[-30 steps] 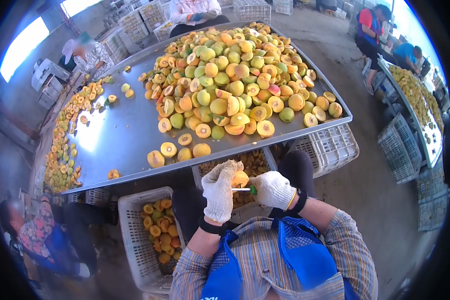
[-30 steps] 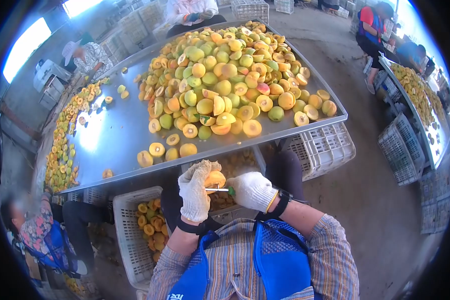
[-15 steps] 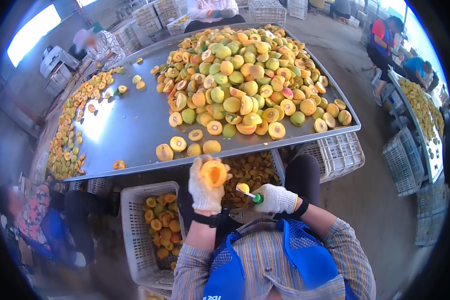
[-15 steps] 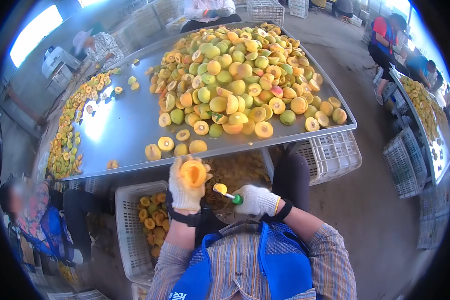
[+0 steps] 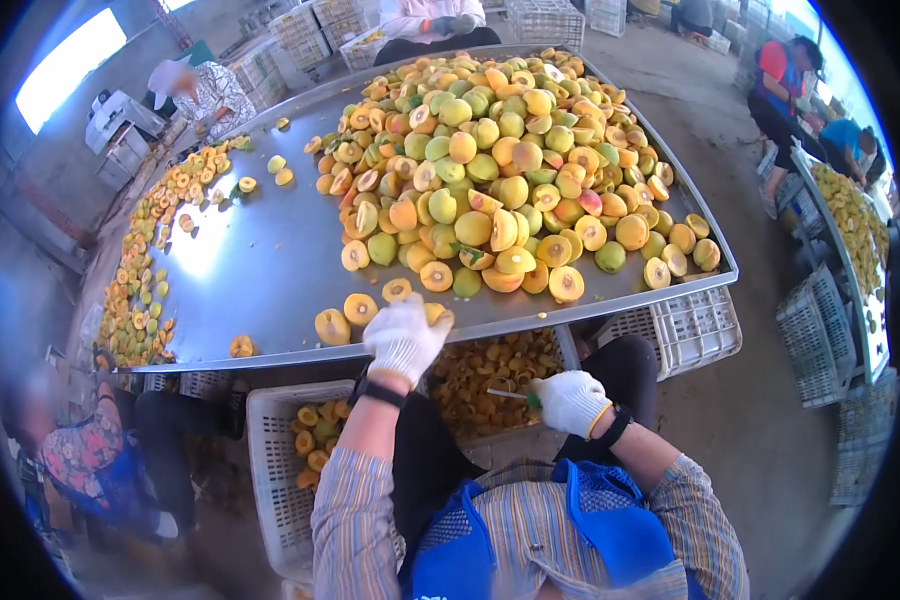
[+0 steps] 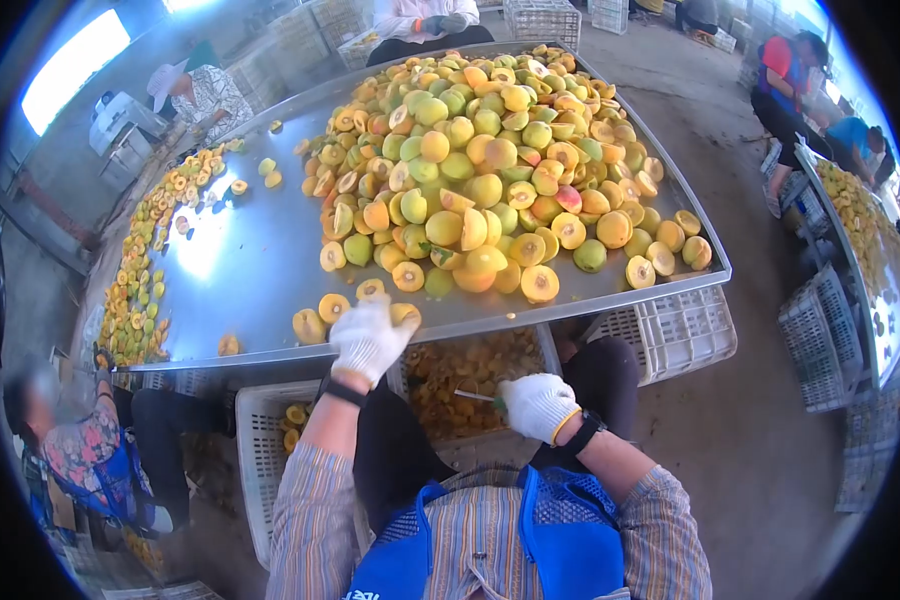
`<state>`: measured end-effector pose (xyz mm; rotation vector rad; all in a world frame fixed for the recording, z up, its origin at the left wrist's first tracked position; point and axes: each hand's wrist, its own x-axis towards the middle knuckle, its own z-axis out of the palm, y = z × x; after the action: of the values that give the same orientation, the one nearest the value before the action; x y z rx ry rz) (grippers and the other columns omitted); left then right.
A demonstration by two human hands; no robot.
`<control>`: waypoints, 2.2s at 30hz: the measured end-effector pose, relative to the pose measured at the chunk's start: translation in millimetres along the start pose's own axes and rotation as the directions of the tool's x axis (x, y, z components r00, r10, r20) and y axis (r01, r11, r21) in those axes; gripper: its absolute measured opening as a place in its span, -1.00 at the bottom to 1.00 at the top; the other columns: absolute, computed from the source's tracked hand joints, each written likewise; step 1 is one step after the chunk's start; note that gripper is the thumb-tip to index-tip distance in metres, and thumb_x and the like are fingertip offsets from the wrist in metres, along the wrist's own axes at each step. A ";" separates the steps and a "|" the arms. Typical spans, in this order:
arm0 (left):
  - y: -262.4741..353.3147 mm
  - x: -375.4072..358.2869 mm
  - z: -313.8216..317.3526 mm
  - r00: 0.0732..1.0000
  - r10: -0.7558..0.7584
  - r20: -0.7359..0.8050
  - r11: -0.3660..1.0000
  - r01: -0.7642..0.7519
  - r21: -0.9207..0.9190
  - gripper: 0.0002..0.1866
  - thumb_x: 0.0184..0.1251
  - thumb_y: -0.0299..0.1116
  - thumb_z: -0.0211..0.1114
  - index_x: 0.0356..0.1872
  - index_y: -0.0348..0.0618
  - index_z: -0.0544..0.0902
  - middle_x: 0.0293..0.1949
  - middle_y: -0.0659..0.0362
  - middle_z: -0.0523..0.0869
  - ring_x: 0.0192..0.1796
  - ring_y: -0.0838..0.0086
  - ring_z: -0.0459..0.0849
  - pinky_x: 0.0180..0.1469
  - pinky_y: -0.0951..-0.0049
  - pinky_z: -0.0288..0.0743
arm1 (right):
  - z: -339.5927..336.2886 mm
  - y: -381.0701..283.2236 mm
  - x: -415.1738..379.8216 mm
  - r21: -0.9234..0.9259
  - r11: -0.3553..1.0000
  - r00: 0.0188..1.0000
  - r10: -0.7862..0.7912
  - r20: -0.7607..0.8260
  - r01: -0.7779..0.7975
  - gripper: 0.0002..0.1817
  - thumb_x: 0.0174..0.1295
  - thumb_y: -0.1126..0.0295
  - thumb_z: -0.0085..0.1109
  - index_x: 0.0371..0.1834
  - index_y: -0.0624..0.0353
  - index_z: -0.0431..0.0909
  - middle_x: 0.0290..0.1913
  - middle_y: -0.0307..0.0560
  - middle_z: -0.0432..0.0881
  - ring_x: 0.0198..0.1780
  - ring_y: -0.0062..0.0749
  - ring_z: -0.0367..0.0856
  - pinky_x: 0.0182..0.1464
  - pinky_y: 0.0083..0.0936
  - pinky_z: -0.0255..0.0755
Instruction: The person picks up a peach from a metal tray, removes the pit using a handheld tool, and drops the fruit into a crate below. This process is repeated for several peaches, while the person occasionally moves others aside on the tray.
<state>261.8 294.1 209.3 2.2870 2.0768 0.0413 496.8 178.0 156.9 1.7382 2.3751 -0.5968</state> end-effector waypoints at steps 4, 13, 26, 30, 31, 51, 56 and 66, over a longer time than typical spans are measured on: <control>13.9 54.1 7.4 0.924 0.011 0.382 0.999 -0.027 0.038 -0.29 0.07 0.29 0.37 -0.01 -0.17 0.74 -0.01 -0.10 0.76 0.07 0.08 0.73 0.06 0.14 0.61 | -9.0 -3.3 -6.6 0.136 0.991 1.000 0.006 -0.016 -0.004 -0.78 0.24 0.19 0.15 -0.22 0.06 0.63 -0.41 0.08 0.73 -0.32 0.06 0.74 -0.26 -0.04 0.59; -37.4 13.3 0.1 0.974 0.000 0.227 0.156 0.224 -0.962 -0.62 0.26 -0.25 0.37 0.00 -0.30 0.66 -0.26 0.14 0.75 -0.12 0.41 0.76 -0.22 0.35 0.70 | -35.7 -2.6 -17.5 0.328 0.945 0.969 0.079 -0.235 0.002 -0.65 0.24 0.12 0.25 -0.01 0.05 0.60 -0.41 0.00 0.72 -0.35 0.01 0.73 -0.28 -0.12 0.59; 18.3 -105.1 5.7 0.983 0.184 -0.005 -0.716 0.131 -0.685 -0.42 0.43 -0.01 0.12 0.20 -0.35 0.54 -0.05 -0.21 0.67 -0.14 0.12 0.70 -0.14 0.29 0.62 | -55.1 -67.6 -35.8 0.261 0.940 0.888 -0.082 -0.453 0.221 -0.66 0.19 0.18 0.32 -0.04 0.09 0.61 -0.47 0.00 0.68 -0.41 -0.01 0.70 -0.34 -0.17 0.58; 24.5 -115.1 2.4 0.986 0.163 0.014 -0.717 0.128 -0.685 -0.47 0.42 -0.11 0.15 0.17 -0.42 0.55 0.04 -0.14 0.69 0.12 0.12 0.68 0.28 0.22 0.51 | -47.4 -63.7 -38.1 0.221 0.944 0.854 -0.103 -0.510 0.246 -0.67 0.22 0.09 0.32 -0.04 0.00 0.63 -0.53 0.00 0.65 -0.47 -0.02 0.69 -0.42 -0.20 0.57; 25.8 -116.6 2.3 0.986 0.165 0.011 -0.717 0.128 -0.685 -0.47 0.42 -0.11 0.15 0.17 -0.42 0.55 0.04 -0.14 0.69 0.12 0.12 0.68 0.28 0.22 0.51 | -48.9 -63.7 -40.0 0.215 0.949 0.871 -0.103 -0.480 0.230 -0.66 0.20 0.14 0.31 -0.04 0.05 0.61 -0.50 0.01 0.67 -0.45 -0.01 0.69 -0.38 -0.17 0.57; 41.8 -122.8 -12.5 0.969 0.196 0.148 -0.699 0.244 -0.672 -0.65 0.50 -0.20 0.23 -0.14 -0.39 0.71 -0.27 -0.08 0.77 -0.26 0.24 0.77 -0.21 0.34 0.68 | -41.0 -60.8 -43.2 0.502 0.842 0.980 -0.173 -0.094 0.197 -0.72 0.11 0.12 0.35 -0.28 0.08 0.73 -0.47 0.09 0.68 -0.44 0.00 0.71 -0.38 -0.22 0.60; 36.1 -116.0 -11.8 0.985 0.136 0.109 -0.429 0.158 -0.889 -0.75 0.44 -0.36 0.26 -0.27 -0.40 0.73 -0.33 -0.05 0.78 -0.30 0.29 0.78 -0.22 0.39 0.66 | -31.8 -61.2 -42.1 0.437 0.887 0.976 -0.061 -0.210 0.149 -0.72 0.12 0.13 0.35 -0.25 0.07 0.74 -0.48 0.08 0.69 -0.44 0.03 0.70 -0.39 -0.22 0.60; 44.4 -116.7 -11.7 0.984 -0.029 0.176 -0.250 0.163 -0.954 -0.82 0.40 -0.47 0.29 -0.13 -0.38 0.73 -0.19 0.03 0.80 -0.20 0.47 0.77 -0.14 0.51 0.67 | -13.3 -51.7 -23.6 0.242 0.943 0.919 -0.128 -0.374 0.229 -0.84 0.14 0.30 0.26 -0.26 0.05 0.74 -0.53 0.04 0.66 -0.46 0.01 0.69 -0.35 -0.19 0.61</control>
<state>294.0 173.9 225.3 0.8695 1.0482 1.1534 457.5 149.1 189.1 1.8884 2.8455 -0.7328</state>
